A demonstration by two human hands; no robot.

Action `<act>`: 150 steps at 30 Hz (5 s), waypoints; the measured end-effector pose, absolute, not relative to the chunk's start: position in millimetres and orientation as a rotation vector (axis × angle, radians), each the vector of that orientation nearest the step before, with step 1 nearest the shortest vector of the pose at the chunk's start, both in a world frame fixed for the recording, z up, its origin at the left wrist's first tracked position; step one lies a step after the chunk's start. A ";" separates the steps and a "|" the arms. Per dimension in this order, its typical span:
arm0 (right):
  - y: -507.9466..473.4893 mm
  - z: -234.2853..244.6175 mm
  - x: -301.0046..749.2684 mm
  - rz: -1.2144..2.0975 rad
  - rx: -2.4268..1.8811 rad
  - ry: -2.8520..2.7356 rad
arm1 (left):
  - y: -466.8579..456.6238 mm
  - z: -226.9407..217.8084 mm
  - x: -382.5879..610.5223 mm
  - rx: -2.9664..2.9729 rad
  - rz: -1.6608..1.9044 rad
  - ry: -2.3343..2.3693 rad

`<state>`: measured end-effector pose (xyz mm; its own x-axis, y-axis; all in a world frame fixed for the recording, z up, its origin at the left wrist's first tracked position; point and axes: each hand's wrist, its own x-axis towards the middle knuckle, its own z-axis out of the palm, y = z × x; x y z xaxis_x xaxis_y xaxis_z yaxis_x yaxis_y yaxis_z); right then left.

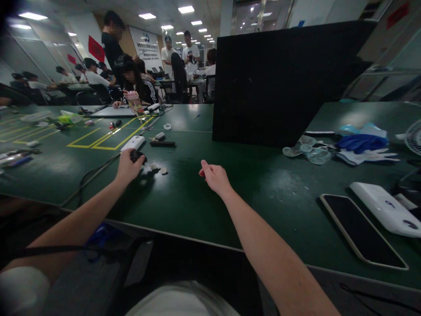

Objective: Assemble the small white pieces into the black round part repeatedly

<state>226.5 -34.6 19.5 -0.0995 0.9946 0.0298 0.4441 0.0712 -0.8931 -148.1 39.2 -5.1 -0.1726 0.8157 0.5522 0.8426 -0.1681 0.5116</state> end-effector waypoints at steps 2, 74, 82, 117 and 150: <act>-35.3 19.7 225.9 0.970 -1.454 -1.657 | 52.2 -7.4 -131.0 -2.022 -1.377 -2.066; -52.3 31.5 207.1 0.316 -1.156 -2.139 | -7.8 1.3 8.3 -3.066 -1.212 -1.547; -47.8 28.0 211.4 0.192 -1.088 -2.263 | -8.2 -0.1 8.4 -3.151 -1.118 -1.493; -41.5 54.0 281.0 0.624 -2.204 -2.253 | 9.3 1.3 -2.2 -2.610 -1.492 -1.993; -55.5 39.5 226.1 0.459 -1.406 -2.182 | -5.4 1.2 6.1 -3.026 -1.023 -1.611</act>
